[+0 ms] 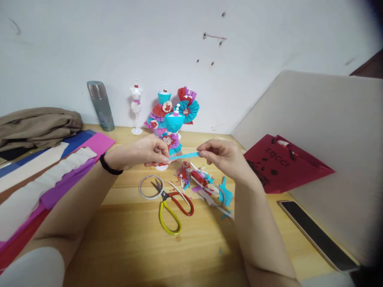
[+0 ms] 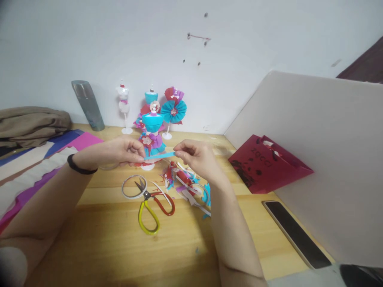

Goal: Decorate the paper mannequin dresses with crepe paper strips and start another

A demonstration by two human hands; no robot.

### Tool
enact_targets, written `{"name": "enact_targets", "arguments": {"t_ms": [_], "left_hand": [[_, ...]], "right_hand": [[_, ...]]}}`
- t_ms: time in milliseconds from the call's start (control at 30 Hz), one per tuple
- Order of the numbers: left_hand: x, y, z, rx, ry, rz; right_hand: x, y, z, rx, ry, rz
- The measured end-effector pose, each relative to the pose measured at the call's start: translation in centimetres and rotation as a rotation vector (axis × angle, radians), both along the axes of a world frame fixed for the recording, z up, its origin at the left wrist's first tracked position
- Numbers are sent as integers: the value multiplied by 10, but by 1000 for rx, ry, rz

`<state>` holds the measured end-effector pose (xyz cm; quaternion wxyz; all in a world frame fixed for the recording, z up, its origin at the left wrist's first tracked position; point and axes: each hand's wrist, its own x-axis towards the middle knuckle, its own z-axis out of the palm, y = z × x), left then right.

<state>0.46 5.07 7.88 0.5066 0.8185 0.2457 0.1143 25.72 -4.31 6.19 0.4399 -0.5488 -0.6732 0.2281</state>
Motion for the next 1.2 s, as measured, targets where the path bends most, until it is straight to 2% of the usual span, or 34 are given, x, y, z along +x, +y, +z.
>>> {"name": "enact_targets", "arguments": {"t_ms": [133,300,367,467,567,667,767,867,1000,1033,1100,1200], "left_hand": [[-2,3,-1,55,69,-8],[-15,6,3,208,205,-86],[-18,2,8,270,172,-65],[-10,-7,11,325,48,40],[11,-18,0,214,-74,90],[29,-22,-19,-19,-98,-5],[35,-19,-32,-67,-88,-41],[33,-16,-30,56,-84,7],[26,-28,-18,408,-169,295],[23,-33,-17,450,-181,329],[17,-45,-22,372,-146,257],[12,-62,-44,0,20,-21]], "right_hand": [[1,-1,-1,-31,-31,18],[-4,-5,4,13,-120,49],[-6,-7,7,10,-140,103],[-11,-10,10,-20,-158,207],[-15,-9,10,-28,-148,270],[-17,-9,8,-32,-135,286],[-17,-9,9,-58,-145,264],[-16,-10,10,-126,-178,248],[-17,-5,5,-235,-197,232],[-18,-3,2,-246,-189,216],[-20,1,-3,-232,-154,169],[-25,5,-9,-182,-93,118]]}}
